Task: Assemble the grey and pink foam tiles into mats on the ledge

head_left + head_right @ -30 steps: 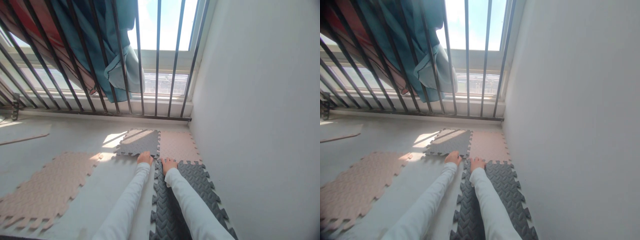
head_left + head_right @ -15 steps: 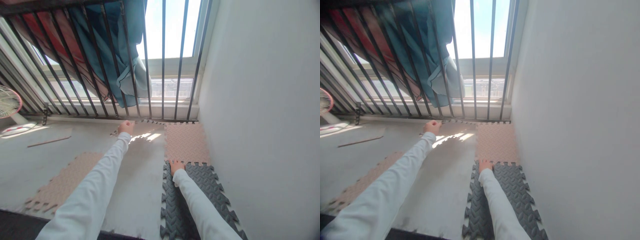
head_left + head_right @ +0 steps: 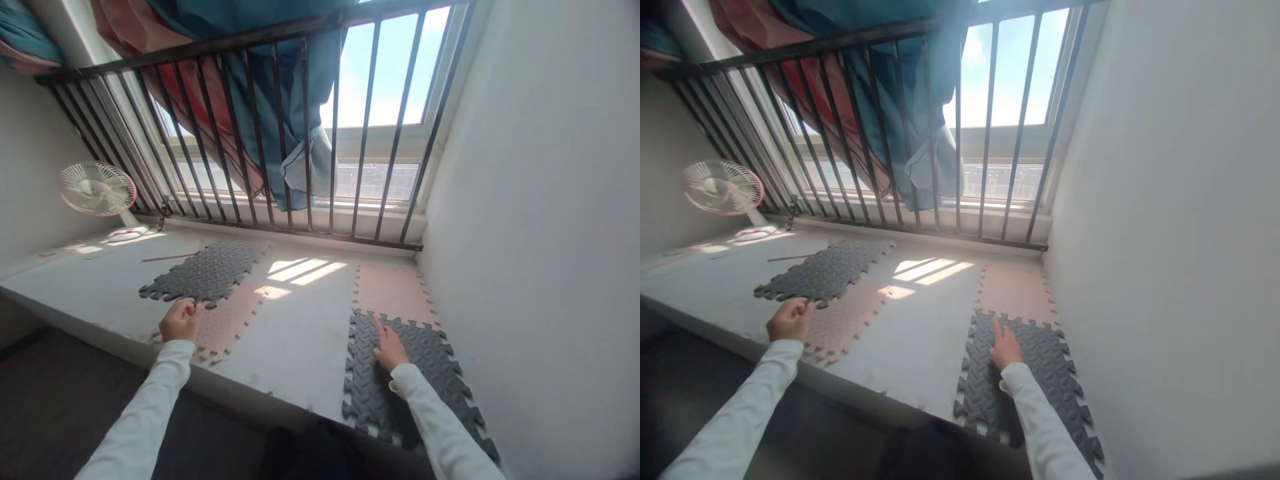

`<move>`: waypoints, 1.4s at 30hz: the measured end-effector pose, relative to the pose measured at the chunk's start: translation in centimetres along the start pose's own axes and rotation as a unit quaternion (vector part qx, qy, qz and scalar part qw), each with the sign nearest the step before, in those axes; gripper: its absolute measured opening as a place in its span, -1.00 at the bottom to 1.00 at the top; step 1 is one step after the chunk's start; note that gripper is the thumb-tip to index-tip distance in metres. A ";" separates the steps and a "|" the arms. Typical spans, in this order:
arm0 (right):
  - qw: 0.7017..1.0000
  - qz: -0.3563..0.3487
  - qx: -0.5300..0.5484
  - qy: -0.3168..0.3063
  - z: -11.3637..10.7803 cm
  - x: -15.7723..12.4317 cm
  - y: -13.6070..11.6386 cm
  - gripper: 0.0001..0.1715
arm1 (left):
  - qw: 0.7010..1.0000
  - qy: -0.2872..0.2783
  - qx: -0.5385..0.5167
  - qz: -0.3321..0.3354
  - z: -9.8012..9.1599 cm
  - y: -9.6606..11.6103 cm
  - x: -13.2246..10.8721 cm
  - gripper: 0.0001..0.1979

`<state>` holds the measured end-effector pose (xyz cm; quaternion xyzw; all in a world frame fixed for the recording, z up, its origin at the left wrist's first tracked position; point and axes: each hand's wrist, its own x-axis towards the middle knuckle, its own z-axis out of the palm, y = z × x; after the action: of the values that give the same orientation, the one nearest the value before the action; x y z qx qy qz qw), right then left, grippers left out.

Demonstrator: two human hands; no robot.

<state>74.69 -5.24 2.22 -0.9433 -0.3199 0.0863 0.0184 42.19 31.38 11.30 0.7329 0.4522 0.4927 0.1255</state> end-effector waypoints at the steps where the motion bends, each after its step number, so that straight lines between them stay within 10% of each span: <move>1: 1.000 0.007 -0.003 0.008 0.4 -1.4 0.7 -0.13 | 0.999 -0.022 0.039 0.027 -0.3 -1.2 -1.8 -0.77; 6: 0.997 0.053 -0.045 0.027 1.8 -7.5 4.2 -0.35 | 0.977 -0.149 0.149 0.019 -0.5 -6.1 -7.7 -0.78; 12: 0.992 0.089 -0.084 0.021 2.1 -10.6 5.7 -0.35 | 0.967 -0.197 0.152 0.046 -0.4 -7.4 -8.1 -0.80; 23: 0.989 0.070 -0.099 -0.083 1.0 -9.9 5.1 -0.42 | 0.939 -0.258 0.225 0.020 0.4 -7.9 -7.4 -0.83; 42: 0.987 0.081 -0.121 -0.072 0.6 -10.3 4.3 -0.46 | 0.891 -0.313 0.327 -0.029 0.6 -7.5 -7.9 -0.84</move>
<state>69.14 -14.92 2.75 -0.9528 -0.2507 0.1159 -0.1261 37.81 29.53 1.54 0.8353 0.5460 0.0582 0.0274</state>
